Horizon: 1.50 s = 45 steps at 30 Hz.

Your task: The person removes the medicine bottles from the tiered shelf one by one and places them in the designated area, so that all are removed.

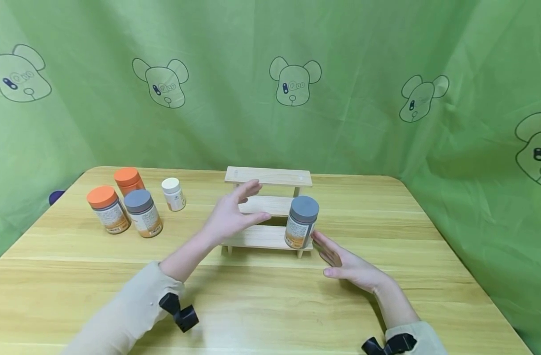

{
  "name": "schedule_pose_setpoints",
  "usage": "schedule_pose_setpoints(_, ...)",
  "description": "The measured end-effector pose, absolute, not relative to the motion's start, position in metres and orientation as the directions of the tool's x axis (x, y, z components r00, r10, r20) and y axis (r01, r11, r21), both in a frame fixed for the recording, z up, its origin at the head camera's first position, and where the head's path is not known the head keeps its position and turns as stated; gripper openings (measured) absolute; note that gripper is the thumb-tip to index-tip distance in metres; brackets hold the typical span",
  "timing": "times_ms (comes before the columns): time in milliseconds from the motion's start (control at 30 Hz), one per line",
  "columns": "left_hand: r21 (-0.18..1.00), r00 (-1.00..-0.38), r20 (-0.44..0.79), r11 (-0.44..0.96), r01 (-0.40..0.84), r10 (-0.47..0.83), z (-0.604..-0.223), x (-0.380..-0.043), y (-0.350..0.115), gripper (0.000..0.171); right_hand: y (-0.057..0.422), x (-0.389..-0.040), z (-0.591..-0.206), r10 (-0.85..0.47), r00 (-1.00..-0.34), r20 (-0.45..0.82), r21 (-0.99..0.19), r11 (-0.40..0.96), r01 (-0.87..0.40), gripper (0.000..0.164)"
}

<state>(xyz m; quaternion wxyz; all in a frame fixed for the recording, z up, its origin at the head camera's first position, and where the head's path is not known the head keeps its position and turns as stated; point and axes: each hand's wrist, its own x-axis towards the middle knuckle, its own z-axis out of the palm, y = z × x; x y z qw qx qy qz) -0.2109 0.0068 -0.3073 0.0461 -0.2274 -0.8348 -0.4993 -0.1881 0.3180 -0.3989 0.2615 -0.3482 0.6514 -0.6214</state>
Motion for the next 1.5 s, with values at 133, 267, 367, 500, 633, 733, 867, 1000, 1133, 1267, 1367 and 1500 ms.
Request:
schedule_pose_setpoints(133, 0.822, -0.894, 0.277, 0.394, 0.410, 0.352, -0.310, -0.212, 0.019, 0.082, 0.317, -0.187, -0.397, -0.781, -0.617, 0.092, -0.993, -0.022, -0.120, 0.079)
schedule_pose_setpoints(267, 0.827, -0.899, 0.246, 0.406, 0.389, 0.361, -0.312, -0.213, 0.030, 0.084, 0.318, -0.187, -0.398, -0.777, -0.622, 0.090, -0.992, -0.016, -0.123, 0.078)
schedule_pose_setpoints(367, 0.836, -0.900, 0.229, 0.400, 0.377, 0.370, -0.315, -0.216, 0.037, 0.086, 0.319, -0.188, -0.400, -0.772, -0.629, 0.086, -0.992, -0.006, -0.128, 0.078)
schedule_pose_setpoints(500, 0.852, -0.901, 0.217, 0.379, 0.362, 0.375, -0.319, -0.219, 0.046, 0.086, 0.320, -0.188, -0.401, -0.772, -0.630, 0.088, -0.992, -0.009, -0.129, 0.078)
schedule_pose_setpoints(633, 0.869, -0.910, 0.206, 0.359, 0.340, 0.361, -0.322, -0.221, 0.054, 0.086, 0.320, -0.188, -0.401, -0.775, -0.624, 0.098, -0.991, -0.018, -0.133, 0.078)
schedule_pose_setpoints(733, 0.880, -0.914, 0.202, 0.345, 0.327, 0.351, -0.324, -0.222, 0.059, 0.084, 0.320, -0.187, -0.401, -0.776, -0.623, 0.101, -0.991, -0.021, -0.134, 0.078)
schedule_pose_setpoints(867, 0.880, -0.909, 0.216, 0.332, 0.339, 0.356, -0.326, -0.222, 0.066, 0.081, 0.319, -0.186, -0.400, -0.775, -0.623, 0.100, -0.991, -0.023, -0.131, 0.078)
schedule_pose_setpoints(1000, 0.877, -0.901, 0.234, 0.322, 0.357, 0.365, -0.328, -0.221, 0.071, 0.080, 0.319, -0.185, -0.399, -0.782, -0.615, 0.103, -0.992, -0.033, -0.125, 0.078)
schedule_pose_setpoints(1133, 0.873, -0.899, 0.242, 0.323, 0.365, 0.364, -0.330, -0.221, 0.075, 0.078, 0.318, -0.185, -0.398, -0.785, -0.611, 0.103, -0.992, -0.038, -0.118, 0.078)
schedule_pose_setpoints(1267, 0.865, -0.898, 0.257, 0.330, 0.379, 0.358, -0.330, -0.220, 0.078, 0.075, 0.316, -0.185, -0.397, -0.786, -0.610, 0.103, -0.992, -0.038, -0.118, 0.079)
schedule_pose_setpoints(1367, 0.853, -0.896, 0.268, 0.345, 0.392, 0.355, -0.330, -0.219, 0.079, 0.074, 0.316, -0.185, -0.396, -0.789, -0.606, 0.103, -0.992, -0.039, -0.119, 0.078)
schedule_pose_setpoints(1500, 0.842, -0.898, 0.270, 0.367, 0.396, 0.348, -0.329, -0.218, 0.080, 0.071, 0.316, -0.186, -0.396, -0.786, -0.610, 0.096, -0.993, -0.031, -0.117, 0.077)
